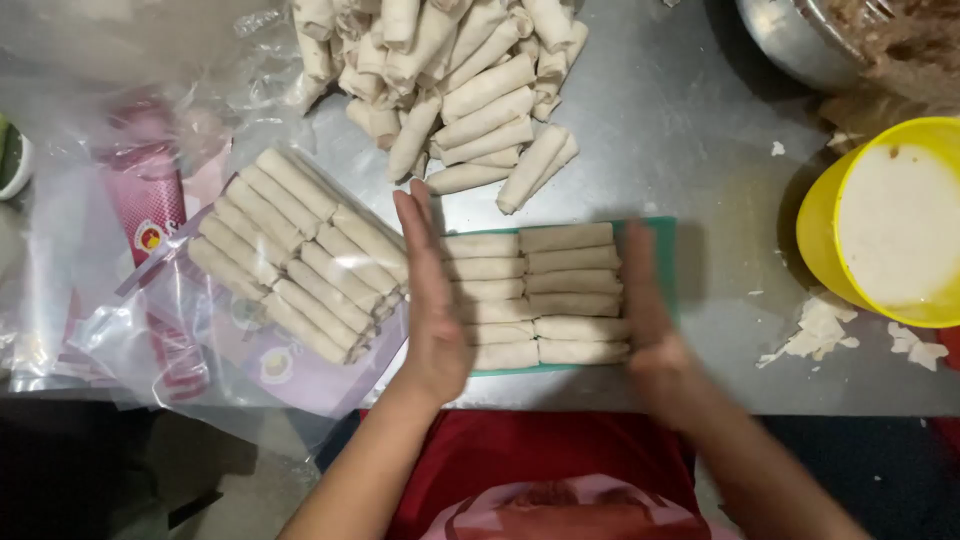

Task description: The person is manually arranging and packing spring rolls into plastic bags on a production table.

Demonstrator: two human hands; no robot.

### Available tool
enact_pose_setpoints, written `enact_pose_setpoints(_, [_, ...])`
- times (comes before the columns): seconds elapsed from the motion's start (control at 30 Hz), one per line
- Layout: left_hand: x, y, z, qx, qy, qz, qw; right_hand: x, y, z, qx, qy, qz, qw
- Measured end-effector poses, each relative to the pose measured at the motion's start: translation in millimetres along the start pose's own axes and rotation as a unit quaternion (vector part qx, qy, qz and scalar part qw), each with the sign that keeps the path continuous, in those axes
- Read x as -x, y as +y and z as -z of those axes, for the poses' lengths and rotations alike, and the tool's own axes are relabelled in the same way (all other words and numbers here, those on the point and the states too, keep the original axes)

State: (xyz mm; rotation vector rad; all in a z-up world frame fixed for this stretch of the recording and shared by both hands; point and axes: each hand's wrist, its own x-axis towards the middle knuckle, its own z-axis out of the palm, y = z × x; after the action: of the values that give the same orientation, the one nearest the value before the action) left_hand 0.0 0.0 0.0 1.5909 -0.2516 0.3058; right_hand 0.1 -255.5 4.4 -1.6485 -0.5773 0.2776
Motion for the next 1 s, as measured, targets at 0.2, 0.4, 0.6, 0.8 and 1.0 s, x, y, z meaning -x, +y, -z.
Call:
enact_pose_setpoints(0.2, [8.0,11.9,0.3,-0.188,-0.111,0.050,0.975,-15.2,-7.4,3.5,0.130,-0.023,-0.037,0.991])
enact_pose_setpoints(0.4, [4.5,17.8,-23.2,-0.533,-0.289,-0.015,0.795,-70.1,8.8,31.5,0.505,-0.039,-0.119,0.854])
enact_pose_setpoints(0.6, [6.1,16.2,-59.0,-0.539,-0.276,-0.031,0.795,-133.9,-16.0,52.7,0.437,-0.081,0.164,0.881])
enact_pose_setpoints(0.8, [-16.2,34.7,-44.4,-0.182,-0.167,-0.027,0.969,-142.2,4.6,47.2,0.494,-0.142,0.052,0.856])
enact_pose_setpoints(1.0, [7.7,13.2,-2.0,-0.071,0.018,0.155,0.985,-114.7,-41.7,45.5,0.297,-0.020,0.109,0.948])
